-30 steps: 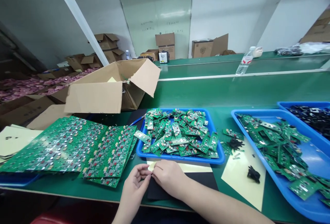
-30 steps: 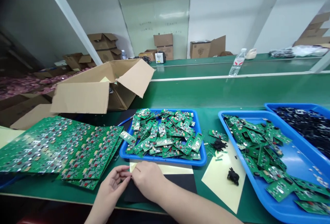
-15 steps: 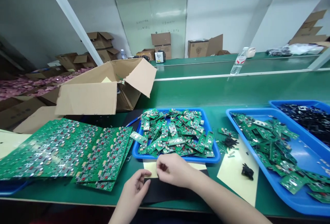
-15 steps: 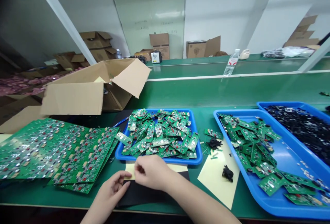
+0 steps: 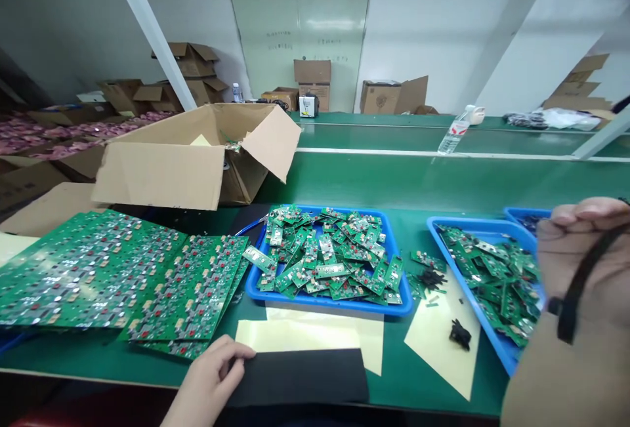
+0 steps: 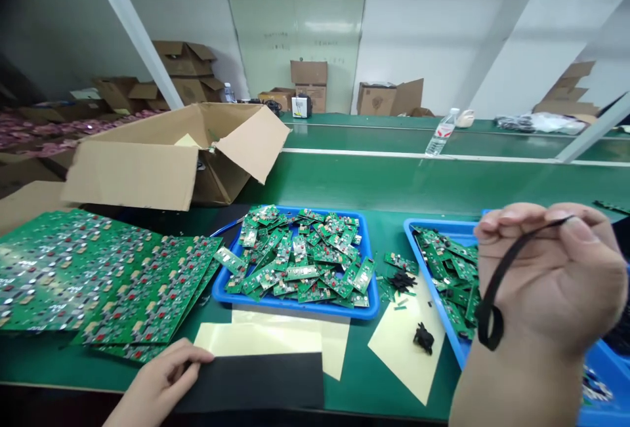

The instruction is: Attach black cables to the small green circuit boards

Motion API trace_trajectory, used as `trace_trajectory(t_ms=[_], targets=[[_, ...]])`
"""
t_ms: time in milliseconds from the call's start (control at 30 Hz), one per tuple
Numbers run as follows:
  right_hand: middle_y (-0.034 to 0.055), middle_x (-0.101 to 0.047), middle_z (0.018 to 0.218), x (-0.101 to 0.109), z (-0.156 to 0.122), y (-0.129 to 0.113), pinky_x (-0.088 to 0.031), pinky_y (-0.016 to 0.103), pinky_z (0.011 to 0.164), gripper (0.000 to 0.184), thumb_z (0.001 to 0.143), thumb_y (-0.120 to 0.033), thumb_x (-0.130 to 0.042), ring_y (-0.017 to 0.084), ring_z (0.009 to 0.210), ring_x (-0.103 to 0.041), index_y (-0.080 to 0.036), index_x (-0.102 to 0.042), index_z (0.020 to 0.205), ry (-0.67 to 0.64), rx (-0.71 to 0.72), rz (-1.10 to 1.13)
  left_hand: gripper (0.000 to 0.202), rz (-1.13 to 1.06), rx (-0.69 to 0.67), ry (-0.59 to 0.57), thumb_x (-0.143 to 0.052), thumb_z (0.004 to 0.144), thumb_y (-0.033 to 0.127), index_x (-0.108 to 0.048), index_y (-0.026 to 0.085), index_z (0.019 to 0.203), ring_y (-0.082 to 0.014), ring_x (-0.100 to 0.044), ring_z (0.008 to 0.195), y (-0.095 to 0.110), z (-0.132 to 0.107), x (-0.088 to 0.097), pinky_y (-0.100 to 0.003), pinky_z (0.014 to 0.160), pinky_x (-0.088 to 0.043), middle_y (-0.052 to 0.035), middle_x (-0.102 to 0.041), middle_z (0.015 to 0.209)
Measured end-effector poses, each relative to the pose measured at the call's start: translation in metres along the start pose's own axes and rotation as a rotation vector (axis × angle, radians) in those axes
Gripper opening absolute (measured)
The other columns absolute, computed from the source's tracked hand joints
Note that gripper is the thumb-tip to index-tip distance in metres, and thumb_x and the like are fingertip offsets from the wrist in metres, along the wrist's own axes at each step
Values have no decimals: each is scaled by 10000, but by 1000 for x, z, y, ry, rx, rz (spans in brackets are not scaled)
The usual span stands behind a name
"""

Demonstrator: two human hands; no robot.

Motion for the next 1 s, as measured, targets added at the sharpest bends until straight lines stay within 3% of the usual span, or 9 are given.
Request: trace_trajectory(t_ms=[100, 267, 367, 467, 533, 633, 767, 867, 1000], targets=[[-16, -565, 721, -19, -5, -6, -427, 322, 595, 212, 759, -160, -562, 176, 632, -519, -354, -624, 702, -26, -28, 97, 284, 1, -71, 29, -454, 771, 310, -720, 211, 763, -164, -569, 495, 19, 10, -16, -263, 530, -499, -22, -604, 646], [-30, -660, 605, -65, -11, -9, -474, 295, 482, 139, 686, -105, -643, 154, 518, -583, -237, -641, 731, -85, 172, 309, 275, 182, -202, 276, -372, 872, 261, -638, 197, 901, -212, -675, 754, 34, 23, -40, -292, 636, -554, -71, -640, 852], [-32, -674, 604, -79, -13, -8, -504, 270, 492, 165, 714, -61, -643, 134, 519, -608, -205, -626, 793, -100, 201, 362, 269, 417, -248, 456, -370, 904, 259, -612, 181, 992, -236, -667, 795, 32, 24, -34, -328, 642, -554, -109, -588, 965], [-28, -688, 621, -85, -15, -8, -511, 252, 504, 171, 748, -53, -619, 124, 528, -621, -197, -595, 838, -149, 211, 334, 249, 525, -381, 547, -431, 903, 305, -610, 154, 984, -275, -645, 863, 51, 31, -17, -395, 734, -558, -133, -566, 978], [-34, -686, 636, -87, -15, -5, -520, 247, 525, 155, 771, -70, -605, 118, 547, -630, -204, -568, 839, -192, 181, 301, 235, 486, -498, 459, -432, 913, 290, -609, 147, 968, -277, -632, 898, 79, 45, -12, -410, 787, -550, -120, -588, 928], [-46, -678, 667, -91, -15, 3, -540, 248, 568, 133, 803, -109, -587, 111, 587, -647, -224, -535, 844, -263, 116, 252, 200, 449, -539, 69, -456, 910, 205, -622, 137, 997, -280, -605, 983, 133, 81, -30, -430, 856, -519, -139, -618, 1021], [-32, -689, 713, -97, -16, 12, -570, 270, 611, 103, 827, -175, -591, 122, 638, -668, -228, -520, 880, -360, 65, 142, 156, 438, -589, -90, -561, 878, 209, -650, 124, 973, -297, -597, 1020, 197, 123, -64, -435, 888, -489, -149, -640, 1029], [-10, -699, 727, -98, -17, 15, -586, 282, 625, 95, 836, -196, -604, 134, 657, -678, -215, -529, 890, -425, 40, 83, 89, 432, -550, -191, -710, 736, 153, -647, 101, 769, -305, -628, 908, 214, 145, -77, -433, 808, -497, -137, -660, 871], [-9, -696, 723, -93, -12, 17, -586, 261, 637, 82, 842, -187, -611, 120, 650, -673, -212, -549, 889, -436, 41, 72, 120, 311, -532, -319, -650, 722, 125, -578, 139, 626, -208, -613, 702, 218, 155, -59, -323, 694, -472, -38, -618, 682]])
Point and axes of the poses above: each hand's wrist, its own z-axis towards the middle knuckle, its own x-axis out of the back of the hand, y = z × x, the point moved 4 cm from there along z, towards the middle knuckle
